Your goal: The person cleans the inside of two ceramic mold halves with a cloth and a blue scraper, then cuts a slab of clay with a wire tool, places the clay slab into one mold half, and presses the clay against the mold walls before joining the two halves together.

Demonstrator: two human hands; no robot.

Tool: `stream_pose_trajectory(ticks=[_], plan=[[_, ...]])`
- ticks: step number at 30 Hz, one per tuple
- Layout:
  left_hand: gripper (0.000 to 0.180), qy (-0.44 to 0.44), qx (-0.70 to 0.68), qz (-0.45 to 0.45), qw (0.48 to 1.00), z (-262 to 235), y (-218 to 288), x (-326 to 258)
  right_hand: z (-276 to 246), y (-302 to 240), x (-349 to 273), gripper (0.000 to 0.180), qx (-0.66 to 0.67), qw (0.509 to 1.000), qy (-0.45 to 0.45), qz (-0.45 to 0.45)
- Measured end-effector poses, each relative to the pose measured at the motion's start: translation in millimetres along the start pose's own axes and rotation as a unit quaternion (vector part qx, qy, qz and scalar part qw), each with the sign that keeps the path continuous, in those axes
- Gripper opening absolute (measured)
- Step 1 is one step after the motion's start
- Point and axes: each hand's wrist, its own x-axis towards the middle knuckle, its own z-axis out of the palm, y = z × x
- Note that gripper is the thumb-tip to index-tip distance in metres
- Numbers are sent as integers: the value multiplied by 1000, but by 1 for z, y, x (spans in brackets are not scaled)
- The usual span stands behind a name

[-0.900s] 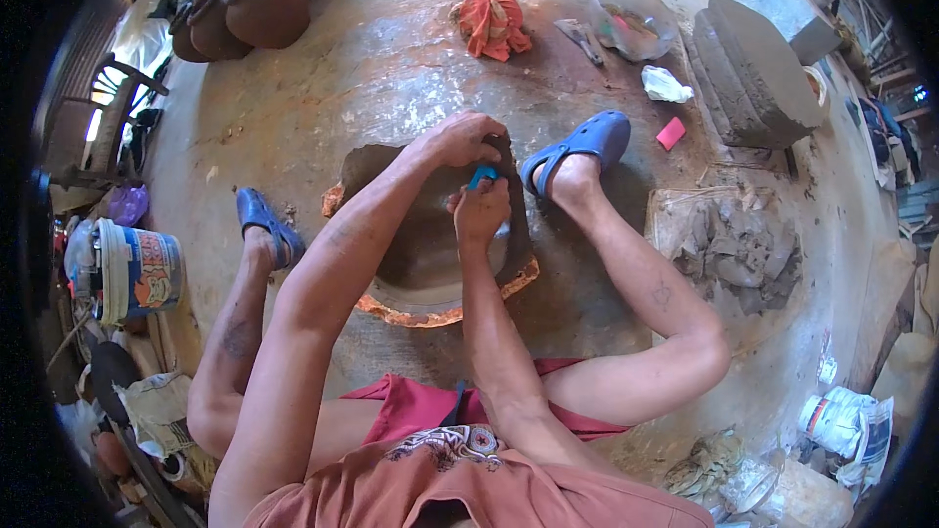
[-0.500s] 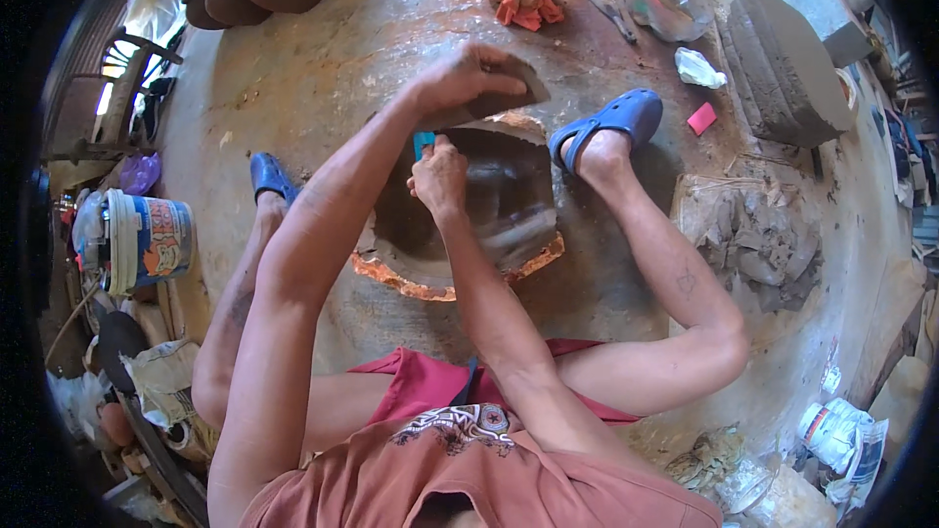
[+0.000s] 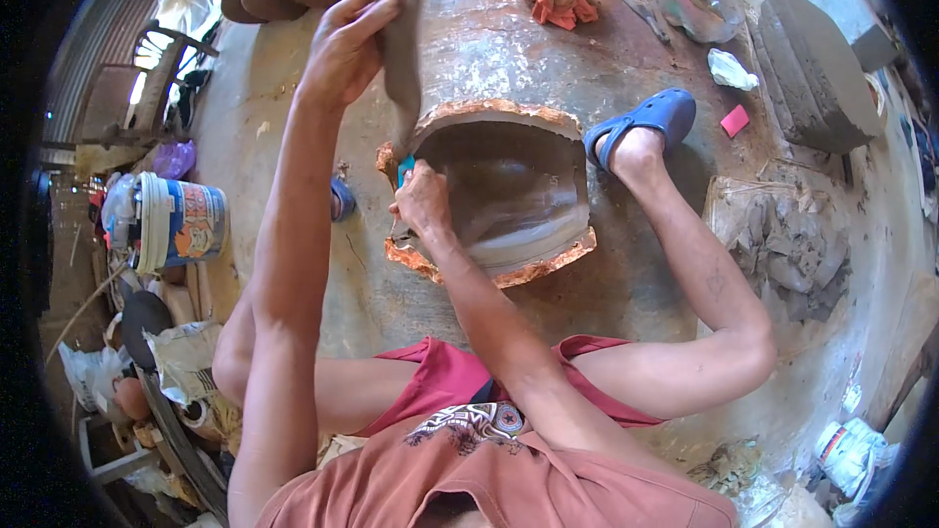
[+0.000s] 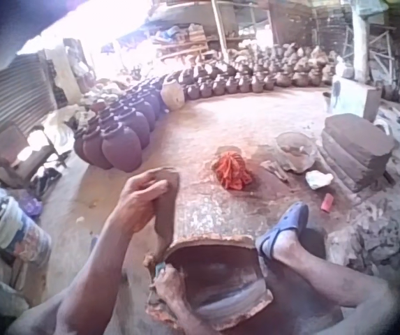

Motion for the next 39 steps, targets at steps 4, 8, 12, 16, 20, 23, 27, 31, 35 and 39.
stream_pose_trajectory(ticks=[4, 8, 12, 16, 20, 23, 27, 31, 35, 39], plan=[[35, 70, -38, 74, 994, -13, 17, -42, 15, 6, 0, 27, 20, 1000, -2, 11], [44, 58, -130, 158, 977, -46, 30, -94, 24, 5, 12, 26, 106, 992, -70, -3], [57, -56, -238, 264, 933, -57, 56, -139, -6, -33, 12, 27, 365, 927, -12, -80], [57, 259, -89, 199, 941, 2, 34, -133, -55, -99, -14, 31, 337, 921, 79, -179], [50, 143, 318, 167, 922, 106, -27, -88, -78, -121, -35, 34, 270, 906, 202, -256], [59, 37, -12, 202, 979, 196, -39, -67, -187, -106, -29, 36, 93, 873, 393, -274], [63, -17, -41, 71, 997, 228, -43, -111, -319, -211, -132, 45, 248, 668, 541, -446], [54, -77, -220, -337, 912, 164, -118, -205, -429, -263, -203, 35, -139, 397, 694, -585], [70, 1, -216, -572, 791, 164, -161, -301, -560, -200, -264, 24, -505, 325, 753, -268], [76, 311, -325, -329, 831, 163, -185, -305, -659, -70, -286, 29, -554, 562, 613, 15]])
